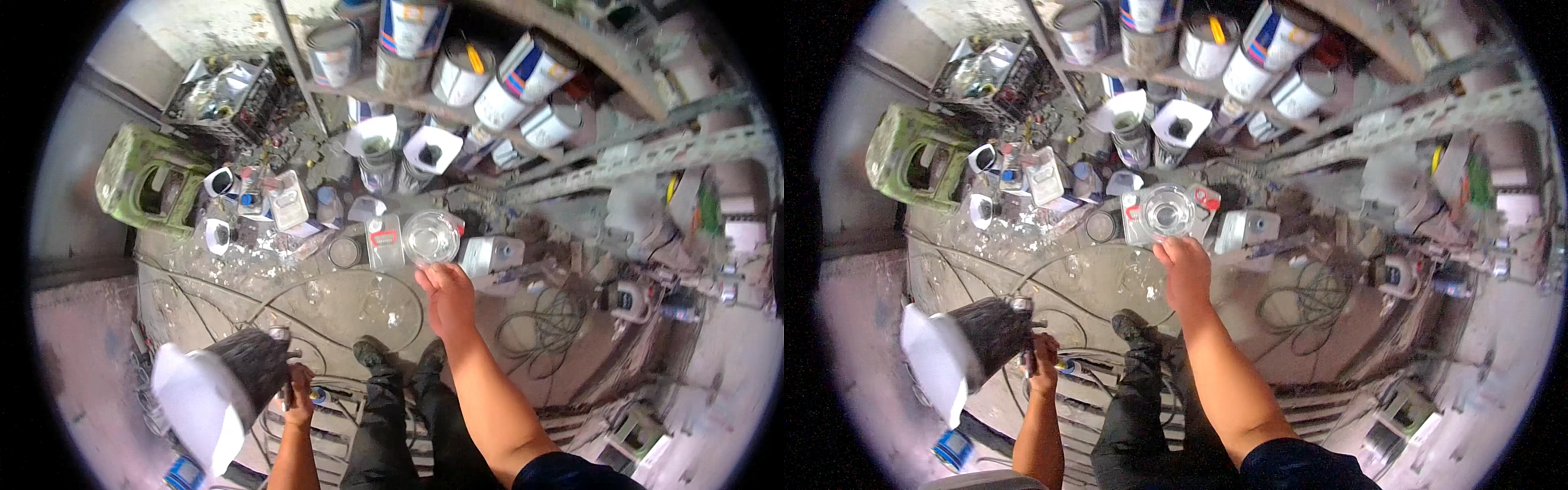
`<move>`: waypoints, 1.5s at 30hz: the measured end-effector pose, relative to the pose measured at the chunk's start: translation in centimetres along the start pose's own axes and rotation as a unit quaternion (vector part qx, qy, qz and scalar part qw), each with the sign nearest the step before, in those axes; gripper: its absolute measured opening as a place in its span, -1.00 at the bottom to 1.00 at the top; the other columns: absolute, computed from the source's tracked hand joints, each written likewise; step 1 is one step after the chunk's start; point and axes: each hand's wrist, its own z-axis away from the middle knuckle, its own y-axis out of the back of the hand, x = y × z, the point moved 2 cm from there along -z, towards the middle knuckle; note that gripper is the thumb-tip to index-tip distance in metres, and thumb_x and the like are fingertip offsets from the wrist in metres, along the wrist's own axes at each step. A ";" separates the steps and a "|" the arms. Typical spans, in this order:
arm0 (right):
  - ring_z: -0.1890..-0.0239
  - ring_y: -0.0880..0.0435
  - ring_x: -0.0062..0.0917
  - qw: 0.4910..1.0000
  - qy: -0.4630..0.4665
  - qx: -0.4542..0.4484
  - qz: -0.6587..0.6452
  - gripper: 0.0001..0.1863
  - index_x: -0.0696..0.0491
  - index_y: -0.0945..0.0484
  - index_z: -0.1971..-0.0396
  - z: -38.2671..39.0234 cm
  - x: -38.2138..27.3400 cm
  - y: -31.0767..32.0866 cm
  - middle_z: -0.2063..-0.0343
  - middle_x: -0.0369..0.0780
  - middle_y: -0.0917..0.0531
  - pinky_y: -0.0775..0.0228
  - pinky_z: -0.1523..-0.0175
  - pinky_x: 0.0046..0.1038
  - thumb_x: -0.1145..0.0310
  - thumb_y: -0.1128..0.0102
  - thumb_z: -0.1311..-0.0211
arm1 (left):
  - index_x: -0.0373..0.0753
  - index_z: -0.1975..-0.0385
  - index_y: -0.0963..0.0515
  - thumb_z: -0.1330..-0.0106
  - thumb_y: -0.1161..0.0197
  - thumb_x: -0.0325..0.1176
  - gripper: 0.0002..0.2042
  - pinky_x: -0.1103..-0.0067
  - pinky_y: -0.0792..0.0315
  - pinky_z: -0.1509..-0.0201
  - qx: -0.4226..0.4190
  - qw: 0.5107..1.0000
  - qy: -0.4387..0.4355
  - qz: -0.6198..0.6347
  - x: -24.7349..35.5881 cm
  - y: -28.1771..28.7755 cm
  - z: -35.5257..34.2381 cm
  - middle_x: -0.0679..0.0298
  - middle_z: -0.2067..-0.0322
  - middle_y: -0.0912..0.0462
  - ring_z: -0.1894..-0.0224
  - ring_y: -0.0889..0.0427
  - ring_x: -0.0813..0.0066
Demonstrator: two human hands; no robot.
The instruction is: The person prepares a spray gun by pouring liquid from a plastic bottle into a funnel and then into the gun's cup. They attach the cup to the gun and walk to a car covered in plastic sheeting. The person then uses the spray gun to apply paint to the rear bumper of the car.
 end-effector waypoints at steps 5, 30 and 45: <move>0.16 -0.60 -0.39 0.998 -0.025 -0.049 -0.001 -0.94 0.14 -0.44 0.39 6.2 -10.1 -5.4 0.36 -0.17 -0.60 -0.47 0.00 -0.39 0.49 -0.10 -0.17 | -0.31 0.59 -0.44 -0.33 -0.02 -0.11 -0.62 0.56 -0.28 0.48 -0.049 0.984 -0.009 -0.171 0.2 -0.3 2.2 0.28 0.61 -0.48 0.56 -0.42 0.50; 0.40 -0.57 -0.57 0.890 0.001 -0.339 0.303 -0.88 0.10 -0.43 0.55 27.7 -28.5 -18.2 0.45 -0.21 -0.59 -0.45 0.16 -0.50 0.47 -0.07 -0.17 | -0.28 0.47 -0.50 -0.14 -0.25 -0.27 -0.81 0.43 -0.36 0.45 0.033 0.994 0.004 -0.103 10.1 -5.5 5.6 0.05 0.63 -0.51 0.60 -0.49 0.27; 0.04 -0.42 -0.43 0.821 0.151 -0.331 0.440 -0.82 0.17 -0.43 0.68 29.1 -31.4 -20.3 0.15 -0.05 -0.49 -0.25 0.01 -0.46 0.51 -0.15 -0.07 | -0.29 0.37 -0.53 -0.19 -0.22 -0.32 -0.83 0.55 -0.37 0.41 0.021 0.997 0.045 -0.063 12.9 -6.3 5.9 0.23 0.60 -0.54 0.53 -0.42 0.53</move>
